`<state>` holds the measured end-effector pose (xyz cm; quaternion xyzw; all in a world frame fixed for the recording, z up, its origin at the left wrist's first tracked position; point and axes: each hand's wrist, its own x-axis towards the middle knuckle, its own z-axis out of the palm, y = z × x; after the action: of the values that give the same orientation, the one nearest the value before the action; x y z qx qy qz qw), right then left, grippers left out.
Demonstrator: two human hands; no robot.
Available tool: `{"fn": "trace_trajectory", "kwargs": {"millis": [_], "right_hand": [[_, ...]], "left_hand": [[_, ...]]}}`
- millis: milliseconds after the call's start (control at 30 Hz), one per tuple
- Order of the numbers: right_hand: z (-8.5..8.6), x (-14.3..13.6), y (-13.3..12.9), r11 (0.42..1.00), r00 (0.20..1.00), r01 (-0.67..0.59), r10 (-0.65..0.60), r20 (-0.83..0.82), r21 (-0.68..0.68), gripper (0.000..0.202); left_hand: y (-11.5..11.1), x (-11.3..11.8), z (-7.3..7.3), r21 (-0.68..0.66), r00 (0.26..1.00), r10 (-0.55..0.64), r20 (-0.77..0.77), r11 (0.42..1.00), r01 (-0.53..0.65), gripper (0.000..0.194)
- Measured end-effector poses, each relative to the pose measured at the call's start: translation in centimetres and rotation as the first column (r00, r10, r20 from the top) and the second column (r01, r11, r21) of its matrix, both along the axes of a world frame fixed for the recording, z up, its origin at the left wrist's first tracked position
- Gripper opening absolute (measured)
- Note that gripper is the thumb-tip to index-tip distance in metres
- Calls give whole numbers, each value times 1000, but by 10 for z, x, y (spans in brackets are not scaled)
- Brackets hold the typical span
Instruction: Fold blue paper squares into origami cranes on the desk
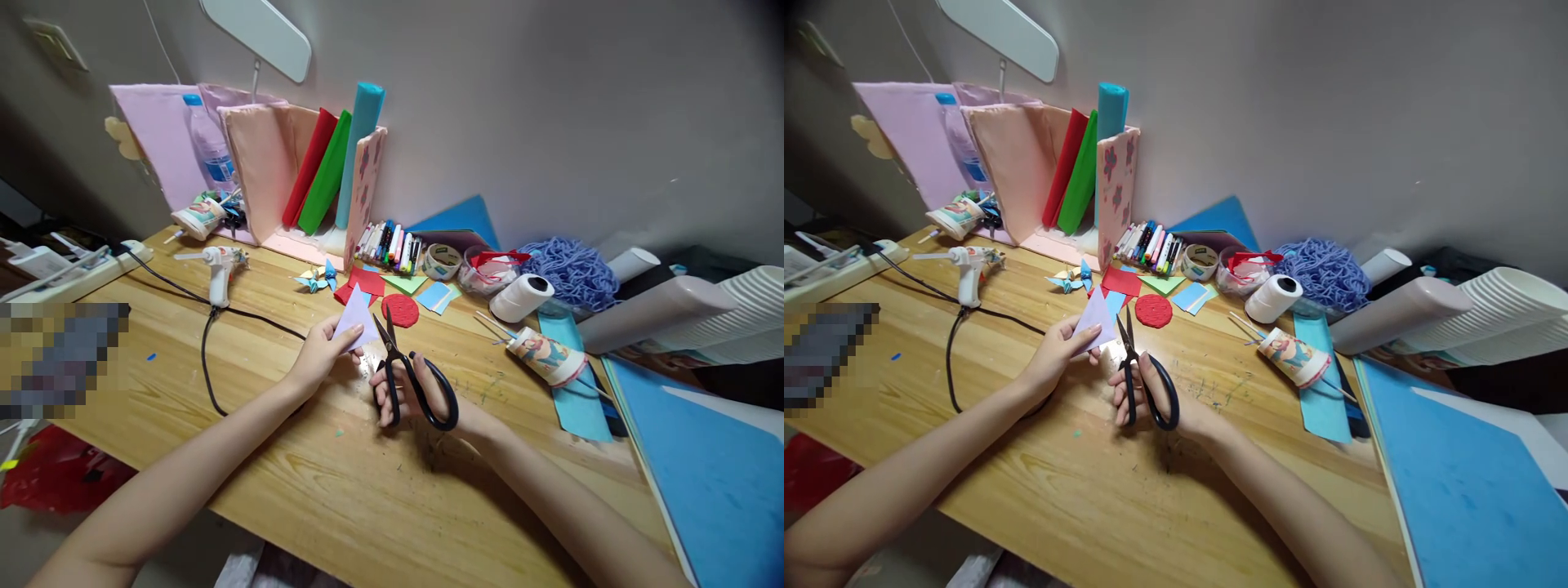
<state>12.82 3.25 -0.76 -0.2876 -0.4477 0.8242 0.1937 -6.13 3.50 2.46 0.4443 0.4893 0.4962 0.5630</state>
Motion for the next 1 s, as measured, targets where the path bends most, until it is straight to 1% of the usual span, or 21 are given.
{"fn": "trace_trajectory", "kwargs": {"millis": [67,167,300,467,600,800,1000], "right_hand": [[1,-2,-3,999,1000,-8,8,8,41,73],[7,-5,-9,993,999,0,-6,48,116,69],[14,-8,-15,985,994,-26,6,112,173,69],[9,-6,-16,981,997,-24,8,79,195,69],[6,-3,-15,972,995,-41,19,97,233,68],[5,-2,-15,974,996,-38,18,92,224,69],[5,-3,-15,966,994,-38,10,110,255,69]], "left_hand": [[-2,2,2,1,1000,-4,5,1000,4,30],[-2,3,3,-12,1000,-2,13,1000,2,31],[-2,1,2,-36,999,37,14,999,-37,30],[-2,-1,2,-19,997,69,-30,997,-69,29],[-2,-1,3,-9,995,85,-53,996,-86,30],[-2,-1,4,-25,995,77,-57,997,-78,30],[-3,-1,2,-22,995,77,-60,997,-78,28]]}}
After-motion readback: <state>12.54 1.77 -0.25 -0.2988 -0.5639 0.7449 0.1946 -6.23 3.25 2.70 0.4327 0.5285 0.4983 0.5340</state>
